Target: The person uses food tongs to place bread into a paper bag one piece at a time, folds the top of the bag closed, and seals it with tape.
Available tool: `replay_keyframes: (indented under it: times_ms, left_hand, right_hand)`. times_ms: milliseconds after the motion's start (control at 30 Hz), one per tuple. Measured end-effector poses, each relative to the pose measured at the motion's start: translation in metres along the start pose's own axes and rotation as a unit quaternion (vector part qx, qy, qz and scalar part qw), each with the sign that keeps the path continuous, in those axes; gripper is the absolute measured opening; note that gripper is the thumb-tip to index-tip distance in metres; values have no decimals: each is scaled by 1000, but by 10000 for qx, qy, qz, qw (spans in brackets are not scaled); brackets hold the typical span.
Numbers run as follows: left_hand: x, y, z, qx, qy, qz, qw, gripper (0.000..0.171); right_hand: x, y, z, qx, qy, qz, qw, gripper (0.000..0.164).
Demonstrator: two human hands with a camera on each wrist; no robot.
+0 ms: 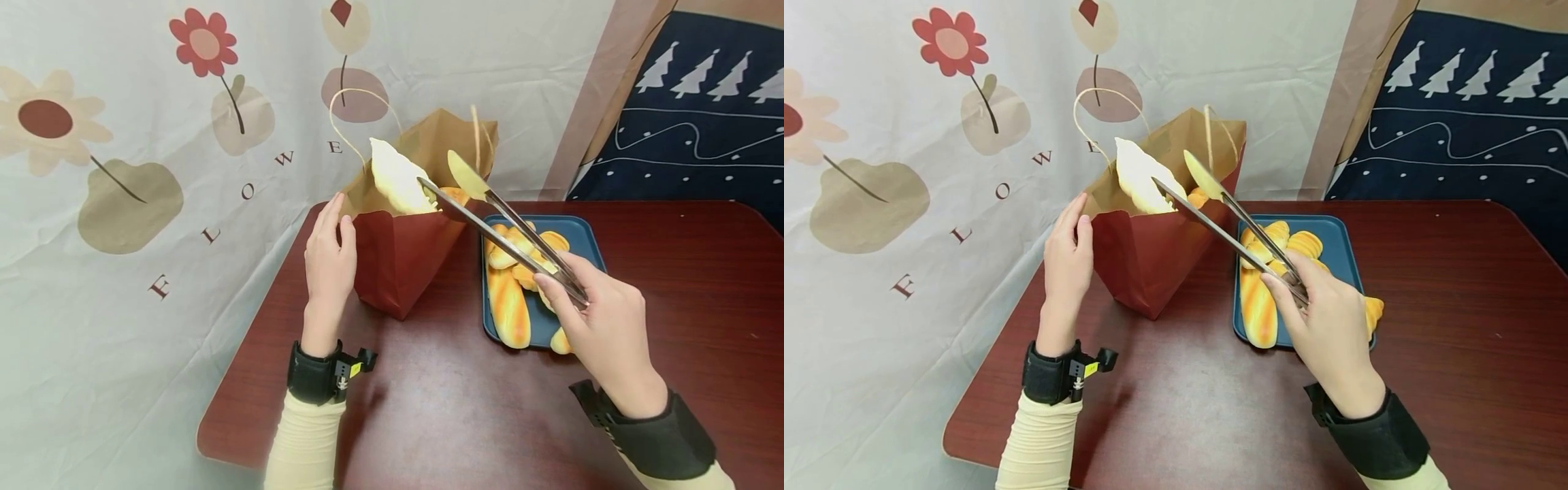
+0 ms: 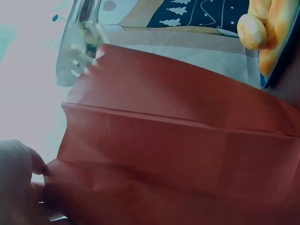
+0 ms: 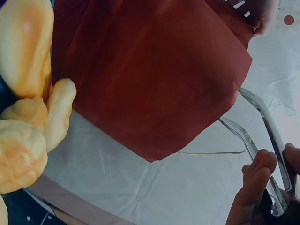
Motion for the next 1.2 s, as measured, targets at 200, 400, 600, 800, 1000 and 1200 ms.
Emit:
replay_keyframes:
  times_ms: [200,400,600,800,1000,1200]
  left_hand:
    - [0,-2,-2,-57,11,-106,9999,44]
    - [0,-3,-1,-41,-6,-67,10000,44]
    - [0,-2,0,-7,-18,-43,10000,44]
    - [0,-1,0,10,-40,-61,10000,45]
    - [0,-1,1,-10,-75,-58,10000,44]
    - [0,-1,1,-15,-83,-62,9999,44]
  right_hand:
    - [-2,2,0,43,-87,38,9999,34]
    - [-8,10,2,704,-202,280,9969,31]
    - [-16,30,0,3077,-387,1066,9447,19]
    - [-25,53,5,5370,-844,1768,8205,35]
    - [-39,71,9,6064,-1498,1878,7580,36]
    - [-51,83,9,5725,-1705,2073,7747,23]
Point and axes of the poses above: each hand's wrist, its own x-axis towards the middle knuckle, its own z-axis out of the palm, y = z × x, the point moved 8 cm from there along x, towards the middle knuckle, and after that the axes turned 14 degrees about -x, right-handed, at the moved point
